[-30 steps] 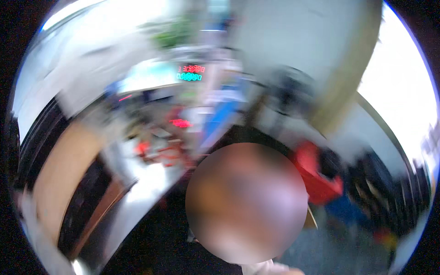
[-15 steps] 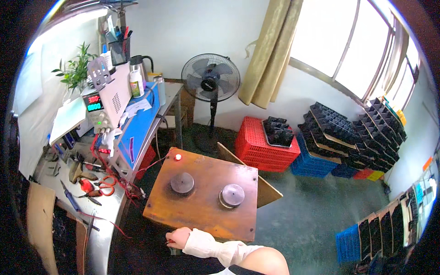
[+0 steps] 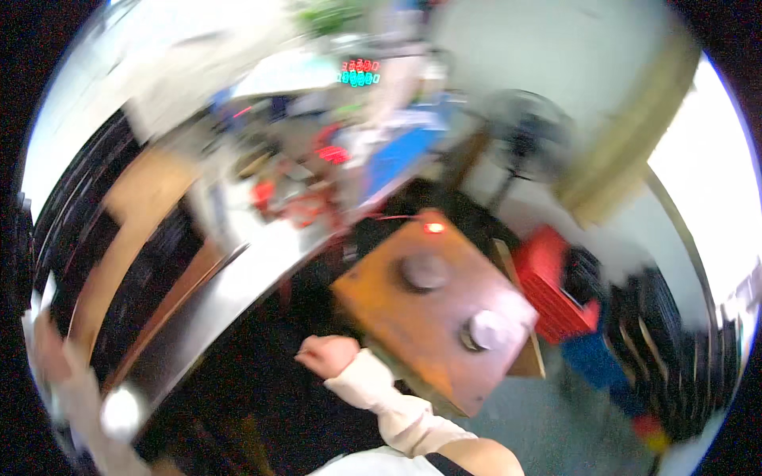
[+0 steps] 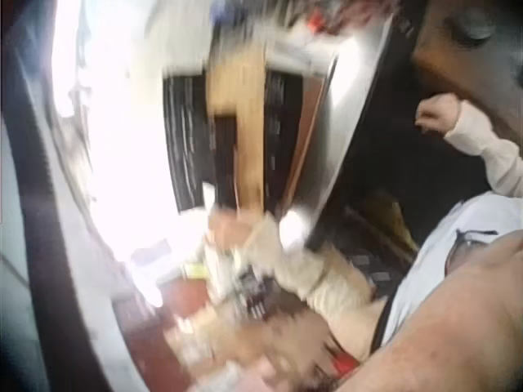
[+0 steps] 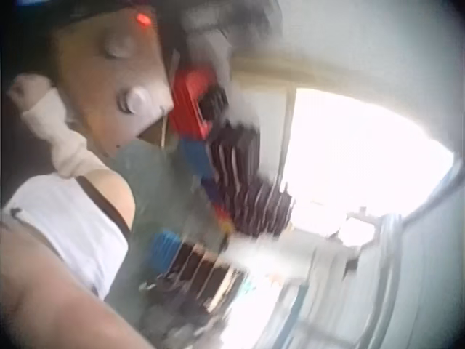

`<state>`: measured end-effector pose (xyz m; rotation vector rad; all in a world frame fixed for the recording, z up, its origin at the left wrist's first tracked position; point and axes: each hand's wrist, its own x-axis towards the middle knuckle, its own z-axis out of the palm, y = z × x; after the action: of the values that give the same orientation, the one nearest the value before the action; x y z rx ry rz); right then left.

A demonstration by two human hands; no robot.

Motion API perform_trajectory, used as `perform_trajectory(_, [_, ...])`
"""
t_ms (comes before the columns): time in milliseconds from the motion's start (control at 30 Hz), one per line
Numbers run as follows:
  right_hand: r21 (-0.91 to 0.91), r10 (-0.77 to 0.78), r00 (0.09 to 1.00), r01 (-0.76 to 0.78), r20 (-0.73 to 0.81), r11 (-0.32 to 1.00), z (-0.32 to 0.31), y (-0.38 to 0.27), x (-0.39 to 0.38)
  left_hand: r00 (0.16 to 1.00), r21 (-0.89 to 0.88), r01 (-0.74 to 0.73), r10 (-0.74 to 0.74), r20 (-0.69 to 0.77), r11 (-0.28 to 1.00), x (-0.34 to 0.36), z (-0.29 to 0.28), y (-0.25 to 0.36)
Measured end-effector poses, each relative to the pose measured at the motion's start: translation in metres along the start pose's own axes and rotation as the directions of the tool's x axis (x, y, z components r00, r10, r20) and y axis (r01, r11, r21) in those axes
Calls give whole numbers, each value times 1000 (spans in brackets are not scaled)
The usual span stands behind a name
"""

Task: The person tests voltmeters by connecting wire leads to their terminals, placing each meter against a testing platform on a wooden table, and stacking them onto an upper wooden shelf.

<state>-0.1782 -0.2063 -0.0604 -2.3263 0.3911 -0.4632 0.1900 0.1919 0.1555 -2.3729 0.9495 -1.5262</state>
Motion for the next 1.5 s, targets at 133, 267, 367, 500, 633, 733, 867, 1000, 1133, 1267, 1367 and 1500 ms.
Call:
perform_trajectory(133, [-104, -44, 995, 53, 86, 993, 19, -17, -12, 997, -260, -72, 66, -34, 963, -32, -33, 73])
perform_trajectory(267, [-24, -156, 983, 159, 98, 987, 15, -33, 2, 952, -464, 255, -306, -36, 848, -17, -44, 76])
perform_trajectory(367, [54, -109, 988, 104, 111, 993, 25, -56, 14, 796, -812, 538, -452, 402, 226, -32, -28, 20])
perform_trajectory(500, [93, -132, 984, 121, 123, 988, 27, -85, 36, 816, -833, 550, -247, 522, 57, -26, -28, 40])
perform_trajectory(633, [261, -4, 998, -11, 56, 965, 27, -95, 29, 898, -800, 397, -369, 238, 451, -42, -65, 137])
perform_trajectory(733, [346, 158, 983, -182, 96, 920, 19, -115, 25, 934, -899, 321, -258, 248, 298, -49, -55, 200])
perform_trajectory(867, [444, 172, 979, -204, 112, 872, 9, -117, 29, 797, -818, 576, -214, 565, -16, -60, -22, 244])
perform_trajectory(1000, [282, -92, 995, 95, -22, 955, 9, -114, 41, 816, -827, 562, -150, 558, -24, -49, -10, 256])
perform_trajectory(1133, [263, -214, 963, 251, -161, 931, 35, -111, 56, 821, -829, 559, -158, 549, 23, -48, -6, 263])
perform_trajectory(1267, [296, -222, 961, 262, -164, 918, 45, -107, 55, 809, -816, 578, -134, 573, 2, -45, -7, 263])
perform_trajectory(1367, [253, -352, 921, 386, -168, 887, 42, -108, 60, 809, -815, 579, -129, 574, 6, -46, -8, 262])
perform_trajectory(1500, [158, -414, 903, 428, -116, 890, 44, -111, 68, 803, -809, 587, -131, 582, 1, -49, -7, 261])
